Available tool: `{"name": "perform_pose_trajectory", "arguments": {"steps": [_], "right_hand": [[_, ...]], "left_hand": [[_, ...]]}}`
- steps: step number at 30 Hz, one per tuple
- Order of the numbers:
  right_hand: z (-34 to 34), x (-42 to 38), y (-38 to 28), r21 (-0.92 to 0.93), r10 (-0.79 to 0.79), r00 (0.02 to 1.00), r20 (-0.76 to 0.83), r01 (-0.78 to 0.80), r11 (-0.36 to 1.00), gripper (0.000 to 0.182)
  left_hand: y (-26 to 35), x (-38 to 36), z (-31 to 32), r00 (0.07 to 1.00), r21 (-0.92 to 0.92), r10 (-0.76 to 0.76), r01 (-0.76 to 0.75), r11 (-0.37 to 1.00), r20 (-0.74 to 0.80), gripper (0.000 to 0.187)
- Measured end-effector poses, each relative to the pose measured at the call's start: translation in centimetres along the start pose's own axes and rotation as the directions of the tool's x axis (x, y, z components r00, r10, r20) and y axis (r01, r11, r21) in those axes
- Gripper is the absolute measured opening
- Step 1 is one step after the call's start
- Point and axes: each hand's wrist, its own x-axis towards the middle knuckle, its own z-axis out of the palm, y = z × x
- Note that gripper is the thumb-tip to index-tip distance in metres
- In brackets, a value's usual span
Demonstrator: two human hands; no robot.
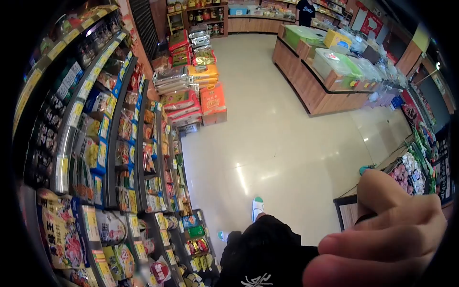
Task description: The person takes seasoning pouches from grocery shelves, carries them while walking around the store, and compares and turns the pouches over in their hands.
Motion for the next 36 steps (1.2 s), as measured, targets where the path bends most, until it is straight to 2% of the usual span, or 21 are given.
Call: {"name": "perform_pose_trajectory", "arguments": {"steps": [14,21,27,32,36], "right_hand": [[-3.5,-2.6,-0.5,-0.082,0.064,0.998,0.022,-0.062,0.995,0.024],[-5.9,-5.0,-1.6,-0.128,0.142,0.990,0.008,-0.140,0.982,0.027],[-8.1,-7.5,-2.1,-0.147,0.222,0.975,-0.016,-0.221,0.964,0.029],[-11.9,-11.4,-4.4,-0.198,0.436,0.900,0.002,-0.427,0.882,0.031],[-16.2,-15.6,-5.8,-0.284,0.685,0.729,-0.018,-0.660,0.695,0.033]], "left_hand": [[5.9,2.2,2.0,0.994,0.192,-0.004,-0.016,0.981,0.105,0.035],[7.6,2.0,2.3,0.989,0.305,-0.030,-0.016,0.952,0.145,0.034],[11.0,2.6,3.7,0.975,0.408,-0.012,-0.081,0.909,0.221,0.034],[14.8,2.7,7.5,0.962,0.397,0.046,-0.154,0.905,0.269,0.033],[17.1,3.2,10.6,0.953,0.444,0.031,-0.169,0.880,0.302,0.033]]}}
